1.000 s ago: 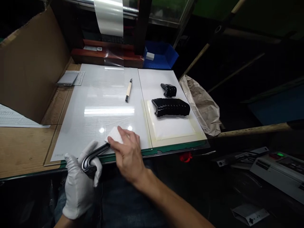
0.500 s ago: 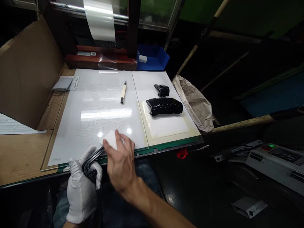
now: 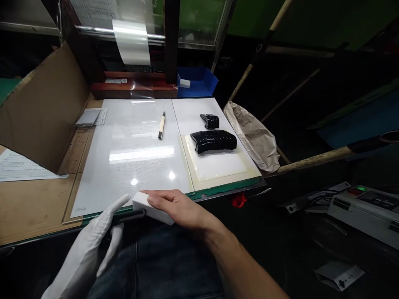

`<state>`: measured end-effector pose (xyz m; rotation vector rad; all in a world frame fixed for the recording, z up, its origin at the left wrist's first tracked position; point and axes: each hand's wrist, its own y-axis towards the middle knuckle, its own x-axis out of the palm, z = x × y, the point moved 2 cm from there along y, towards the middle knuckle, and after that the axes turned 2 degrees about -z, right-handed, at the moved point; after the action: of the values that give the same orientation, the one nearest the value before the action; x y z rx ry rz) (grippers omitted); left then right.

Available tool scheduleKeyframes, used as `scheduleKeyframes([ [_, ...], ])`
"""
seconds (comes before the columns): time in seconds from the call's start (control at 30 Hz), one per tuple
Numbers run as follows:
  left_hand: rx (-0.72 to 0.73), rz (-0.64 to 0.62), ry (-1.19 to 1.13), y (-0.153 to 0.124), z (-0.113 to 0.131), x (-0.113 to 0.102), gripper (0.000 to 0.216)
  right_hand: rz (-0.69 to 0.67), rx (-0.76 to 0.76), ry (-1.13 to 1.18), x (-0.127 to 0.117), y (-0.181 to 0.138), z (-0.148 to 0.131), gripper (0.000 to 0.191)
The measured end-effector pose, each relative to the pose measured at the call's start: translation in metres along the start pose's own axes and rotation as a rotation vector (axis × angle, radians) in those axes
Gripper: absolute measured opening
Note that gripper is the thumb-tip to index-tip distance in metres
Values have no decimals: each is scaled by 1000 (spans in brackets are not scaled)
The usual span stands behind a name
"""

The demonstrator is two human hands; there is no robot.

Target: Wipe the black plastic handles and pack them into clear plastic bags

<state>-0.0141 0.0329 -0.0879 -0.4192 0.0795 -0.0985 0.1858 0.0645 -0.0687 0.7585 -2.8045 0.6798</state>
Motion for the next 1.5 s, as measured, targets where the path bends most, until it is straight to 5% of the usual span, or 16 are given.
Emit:
scheduleKeyframes([
  [0.1, 118, 21, 179, -1, 4, -15, 51, -135, 51, 105, 3, -6, -4, 52],
  [0.27, 241, 189, 282, -6, 12, -15, 60, -93, -5, 23, 9, -6, -5, 45],
  [0.37, 180, 206, 255, -7, 14, -11, 46, -107, -15, 19, 8, -5, -4, 46],
  [0.6, 123, 212, 66, -8, 20, -3, 53, -97, -29, 5, 8, -6, -1, 46],
  [0.77, -155, 286, -465, -9, 6, 24, 41, 394, -339, -185, 36, 5, 21, 43],
  [0.83, -289, 266, -615, -6, 1, 31, 39, 456, -443, -378, 41, 10, 28, 40],
  [0.97, -433, 162, -607, -4, -3, 31, 40, 432, -568, -661, 23, 16, 25, 42],
  [1.1, -384, 169, -506, -5, -8, 29, 22, 278, -682, -1043, 8, 18, 20, 37],
  [1.2, -359, 185, -517, -3, -17, 29, 30, 356, -636, -1093, 6, 20, 21, 36],
  [1.33, -364, 161, -557, -1, -29, 24, 24, 271, -656, -1117, 10, 22, 23, 37],
  [1.43, -393, 114, -591, -1, -37, 22, 27, 378, -582, -1091, 7, 22, 21, 39],
  [1.5, -412, 79, -617, -2, -40, 23, 26, 300, -626, -1116, 7, 22, 19, 37],
])
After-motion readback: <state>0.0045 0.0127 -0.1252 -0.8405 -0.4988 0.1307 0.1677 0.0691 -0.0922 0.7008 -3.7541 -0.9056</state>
